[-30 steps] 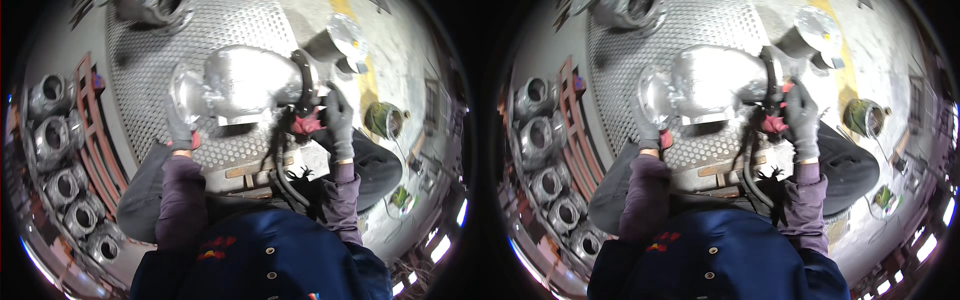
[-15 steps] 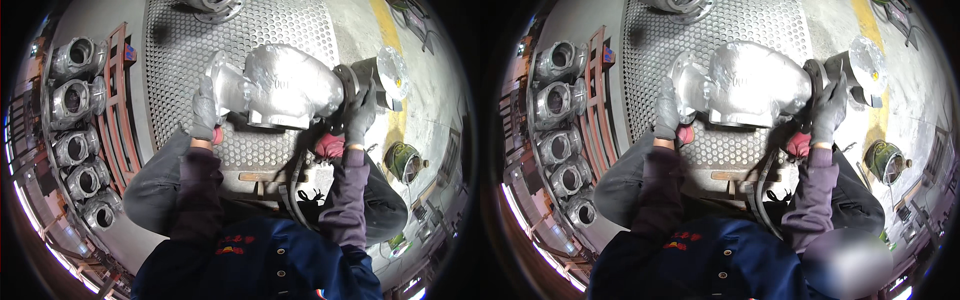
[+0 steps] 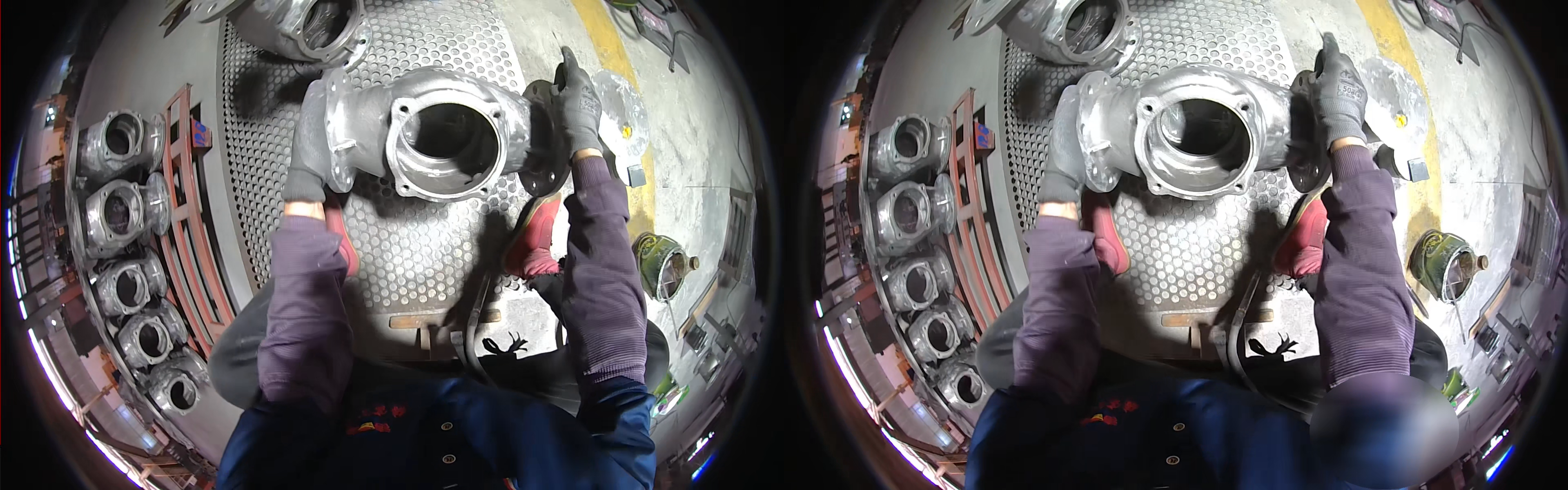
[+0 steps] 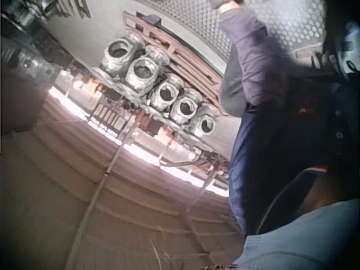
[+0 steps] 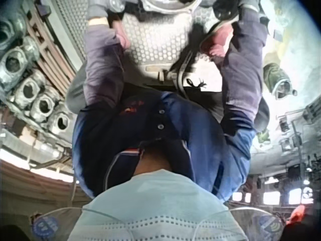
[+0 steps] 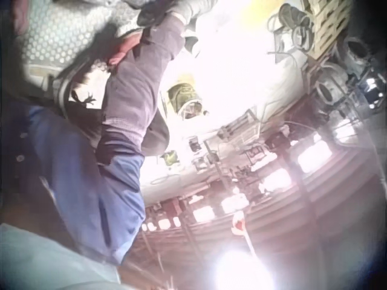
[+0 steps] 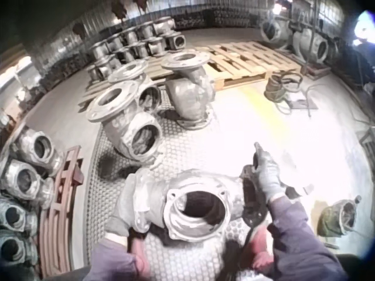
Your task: Smoothing and finishing metal valve body castings using a pneumatic rotary tool.
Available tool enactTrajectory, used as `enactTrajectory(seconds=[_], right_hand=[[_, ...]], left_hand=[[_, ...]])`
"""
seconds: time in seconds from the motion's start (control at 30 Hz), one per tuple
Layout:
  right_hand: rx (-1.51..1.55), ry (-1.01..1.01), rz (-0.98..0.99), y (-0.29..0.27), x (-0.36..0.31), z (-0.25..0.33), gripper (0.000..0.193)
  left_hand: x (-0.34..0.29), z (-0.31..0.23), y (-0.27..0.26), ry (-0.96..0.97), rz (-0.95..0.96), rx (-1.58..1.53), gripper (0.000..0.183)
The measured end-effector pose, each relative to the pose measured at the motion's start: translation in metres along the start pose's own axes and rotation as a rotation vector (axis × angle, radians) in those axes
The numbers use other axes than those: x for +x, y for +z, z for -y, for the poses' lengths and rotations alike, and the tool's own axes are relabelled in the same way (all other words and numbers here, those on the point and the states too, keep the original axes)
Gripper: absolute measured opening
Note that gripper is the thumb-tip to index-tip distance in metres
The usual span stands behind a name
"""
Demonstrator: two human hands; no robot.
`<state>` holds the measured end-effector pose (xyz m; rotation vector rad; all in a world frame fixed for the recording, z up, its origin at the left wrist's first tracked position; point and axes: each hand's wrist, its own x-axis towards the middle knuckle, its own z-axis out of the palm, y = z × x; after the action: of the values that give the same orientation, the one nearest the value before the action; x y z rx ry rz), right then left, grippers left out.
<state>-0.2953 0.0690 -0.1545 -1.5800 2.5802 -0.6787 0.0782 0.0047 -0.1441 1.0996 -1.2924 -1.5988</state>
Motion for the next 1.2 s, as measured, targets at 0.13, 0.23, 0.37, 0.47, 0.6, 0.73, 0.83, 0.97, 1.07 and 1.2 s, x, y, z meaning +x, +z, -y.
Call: enactTrajectory(seconds=[0.13, 0.23, 0.37, 0.47, 0.6, 0.73, 0.83, 0.97, 1.07, 1.2], right_hand=[[0.066, -0.197, -0.094, -0.004, 0.003, 0.011, 0.066], [0.079, -0.136, -0.093, 0.002, 0.012, 0.011, 0.063], [0.096, -0.174, -0.033, 0.011, 0.025, 0.034, 0.056], [0.235, -0.209, -0.088, 0.029, 0.048, 0.027, 0.055], [0.434, -0.167, 0.02, 0.024, 0.062, 0.044, 0.055], [0.702, 0.111, -0.066, 0.015, 0.066, 0.059, 0.03], [0.764, 0.136, 0.024, 0.037, 0.081, 0.026, 0.031], [0.955, 0.182, 0.096, 0.058, 0.093, -0.002, 0.027], [0.869, 0.131, 0.189, 0.06, 0.088, -0.003, 0.021], [0.833, 0.01, 0.166, 0.056, 0.081, -0.003, 0.023]], left_hand=[[0.013, -0.005, 0.002, -0.187, -0.051, -0.259, 0.043], [0.026, -0.013, 0.004, -0.368, -0.107, -0.513, 0.044], [0.04, 0.001, -0.022, -0.345, -0.14, -0.449, 0.05], [0.035, -0.001, -0.014, -0.413, -0.112, -0.458, 0.05], [0.012, 0.002, -0.014, -0.332, -0.172, -0.422, 0.054], [-0.024, -0.002, 0.009, -0.268, -0.377, -0.459, 0.049], [-0.051, 0.009, 0.043, -0.024, -0.48, -0.011, 0.049], [-0.073, 0.029, 0.035, 0.264, -0.466, 0.807, 0.052], [-0.066, 0.023, 0.04, -0.066, -0.556, -0.061, 0.053], [-0.06, 0.013, 0.05, -0.056, -0.567, 0.094, 0.056]])
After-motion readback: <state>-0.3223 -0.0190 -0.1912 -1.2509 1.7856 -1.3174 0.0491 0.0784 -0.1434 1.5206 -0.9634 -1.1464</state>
